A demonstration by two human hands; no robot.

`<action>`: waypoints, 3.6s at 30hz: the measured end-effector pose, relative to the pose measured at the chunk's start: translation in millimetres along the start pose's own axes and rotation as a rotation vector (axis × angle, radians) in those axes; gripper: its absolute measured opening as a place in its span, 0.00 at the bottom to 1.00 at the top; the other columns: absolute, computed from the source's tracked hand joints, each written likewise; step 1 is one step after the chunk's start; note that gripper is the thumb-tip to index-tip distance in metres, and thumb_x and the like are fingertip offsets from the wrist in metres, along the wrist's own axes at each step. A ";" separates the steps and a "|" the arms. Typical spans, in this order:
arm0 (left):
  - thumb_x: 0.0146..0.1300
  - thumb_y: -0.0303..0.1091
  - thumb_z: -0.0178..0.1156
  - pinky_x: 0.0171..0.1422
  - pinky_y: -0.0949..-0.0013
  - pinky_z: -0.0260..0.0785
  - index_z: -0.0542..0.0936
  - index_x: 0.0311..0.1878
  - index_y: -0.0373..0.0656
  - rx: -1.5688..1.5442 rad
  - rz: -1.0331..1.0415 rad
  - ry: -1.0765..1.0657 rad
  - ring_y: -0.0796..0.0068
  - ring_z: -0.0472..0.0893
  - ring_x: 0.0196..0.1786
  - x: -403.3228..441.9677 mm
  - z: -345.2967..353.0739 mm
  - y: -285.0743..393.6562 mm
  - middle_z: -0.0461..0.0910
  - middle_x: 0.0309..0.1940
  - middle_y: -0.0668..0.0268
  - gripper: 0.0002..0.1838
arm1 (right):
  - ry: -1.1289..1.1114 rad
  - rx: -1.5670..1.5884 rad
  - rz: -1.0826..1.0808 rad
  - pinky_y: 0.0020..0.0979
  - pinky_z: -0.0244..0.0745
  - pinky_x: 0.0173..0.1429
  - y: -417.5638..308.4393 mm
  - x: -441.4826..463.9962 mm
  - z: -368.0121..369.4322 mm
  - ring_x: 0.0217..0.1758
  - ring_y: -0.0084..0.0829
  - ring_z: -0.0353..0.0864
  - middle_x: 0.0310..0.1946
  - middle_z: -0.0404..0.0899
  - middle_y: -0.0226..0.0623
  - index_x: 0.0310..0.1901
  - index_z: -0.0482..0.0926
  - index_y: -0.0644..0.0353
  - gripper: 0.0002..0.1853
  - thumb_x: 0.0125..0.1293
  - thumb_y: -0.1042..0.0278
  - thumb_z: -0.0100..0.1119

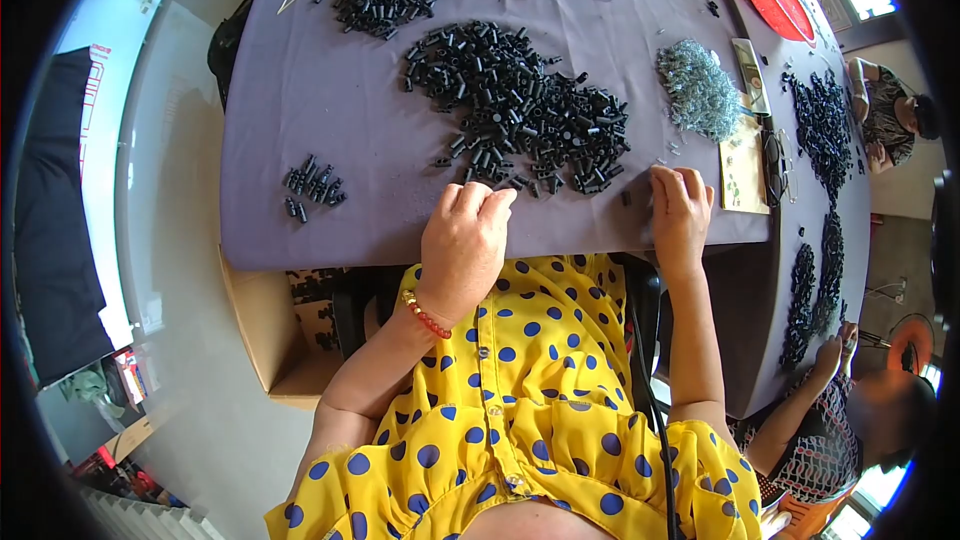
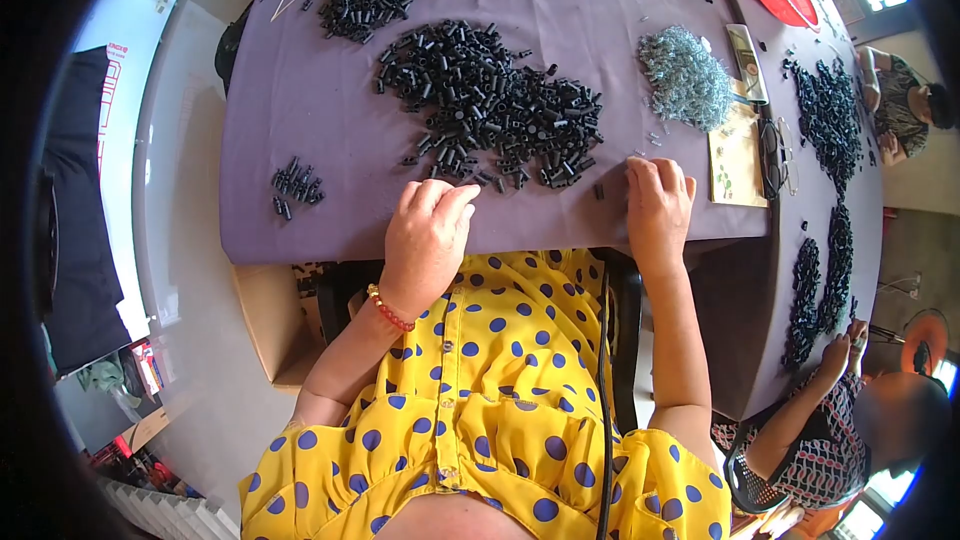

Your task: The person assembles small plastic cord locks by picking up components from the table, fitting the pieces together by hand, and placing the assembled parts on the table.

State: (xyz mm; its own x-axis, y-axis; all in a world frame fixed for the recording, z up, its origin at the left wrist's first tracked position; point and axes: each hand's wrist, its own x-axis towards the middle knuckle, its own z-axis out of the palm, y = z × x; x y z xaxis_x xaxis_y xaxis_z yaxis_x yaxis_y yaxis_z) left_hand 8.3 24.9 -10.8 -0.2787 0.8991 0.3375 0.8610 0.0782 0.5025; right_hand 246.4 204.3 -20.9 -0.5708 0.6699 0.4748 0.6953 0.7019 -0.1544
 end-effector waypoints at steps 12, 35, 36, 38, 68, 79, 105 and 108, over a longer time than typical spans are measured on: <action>0.64 0.26 0.68 0.57 0.61 0.74 0.85 0.51 0.44 0.008 0.002 -0.007 0.59 0.78 0.47 -0.5 0.5 -0.9 0.79 0.42 0.63 0.13 | -0.021 0.014 0.093 0.37 0.67 0.56 0.9 0.8 -4.3 0.44 0.32 0.82 0.39 0.83 0.32 0.50 0.87 0.54 0.11 0.67 0.76 0.65; 0.68 0.25 0.67 0.53 0.66 0.76 0.84 0.55 0.42 -0.311 -0.120 0.107 0.67 0.81 0.43 -7.0 -4.7 0.8 0.83 0.41 0.65 0.13 | -0.083 -0.331 0.107 0.43 0.57 0.57 -18.9 21.7 13.7 0.49 0.35 0.78 0.37 0.79 0.30 0.41 0.81 0.51 0.04 0.73 0.63 0.61; 0.70 0.26 0.66 0.52 0.69 0.75 0.84 0.55 0.41 -0.548 -0.260 0.043 0.72 0.81 0.43 -9.6 -6.8 0.3 0.83 0.41 0.67 0.12 | -0.089 -0.317 0.093 0.43 0.57 0.58 -16.0 20.6 16.0 0.49 0.35 0.78 0.37 0.79 0.30 0.41 0.81 0.51 0.04 0.73 0.63 0.61; 0.74 0.29 0.64 0.52 0.74 0.75 0.83 0.56 0.40 -1.025 -0.536 -0.083 0.80 0.81 0.44 -13.5 -10.5 1.5 0.84 0.43 0.70 0.11 | -0.099 -0.295 0.067 0.43 0.57 0.58 -13.5 20.5 19.5 0.50 0.35 0.78 0.37 0.79 0.30 0.41 0.81 0.52 0.05 0.74 0.63 0.60; 0.79 0.33 0.59 0.57 0.74 0.78 0.80 0.65 0.39 -1.748 -0.705 -0.312 0.79 0.84 0.52 -10.0 -23.2 -5.4 0.84 0.50 0.67 0.16 | -0.550 1.081 0.361 0.24 0.78 0.46 -98.8 47.7 -52.9 0.39 0.19 0.80 0.37 0.83 0.28 0.48 0.85 0.64 0.06 0.73 0.76 0.62; 0.74 0.25 0.63 0.60 0.68 0.82 0.81 0.54 0.42 -1.921 -0.782 -0.244 0.76 0.85 0.53 -13.4 -14.7 -6.5 0.84 0.48 0.67 0.08 | -0.562 1.464 0.567 0.25 0.78 0.52 -122.1 33.9 -30.2 0.45 0.17 0.80 0.43 0.84 0.28 0.55 0.82 0.64 0.10 0.75 0.75 0.63; 0.76 0.25 0.61 0.65 0.67 0.80 0.77 0.60 0.41 -1.816 -0.860 -0.243 0.75 0.84 0.55 -13.3 -16.0 -0.4 0.80 0.54 0.66 0.13 | -0.160 0.666 -0.268 0.35 0.61 0.62 -123.2 32.0 -24.4 0.36 0.24 0.82 0.35 0.87 0.22 0.48 0.87 0.53 0.13 0.63 0.77 0.72; 0.76 0.26 0.61 0.64 0.68 0.80 0.76 0.60 0.40 -1.819 -0.871 -0.245 0.75 0.84 0.56 -13.4 -16.4 0.3 0.80 0.54 0.65 0.13 | -0.160 0.618 -0.334 0.39 0.60 0.66 -120.7 29.9 -25.1 0.38 0.24 0.83 0.37 0.88 0.23 0.50 0.86 0.53 0.15 0.62 0.78 0.70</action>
State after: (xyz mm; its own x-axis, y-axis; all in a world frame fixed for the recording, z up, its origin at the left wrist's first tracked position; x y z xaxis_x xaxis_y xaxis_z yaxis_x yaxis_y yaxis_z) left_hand 5.4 5.8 -2.1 -0.1137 0.9088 -0.4014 -0.8246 0.1390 0.5484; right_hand 156.3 133.5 33.6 -0.7998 0.3895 0.4568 0.1250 0.8523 -0.5079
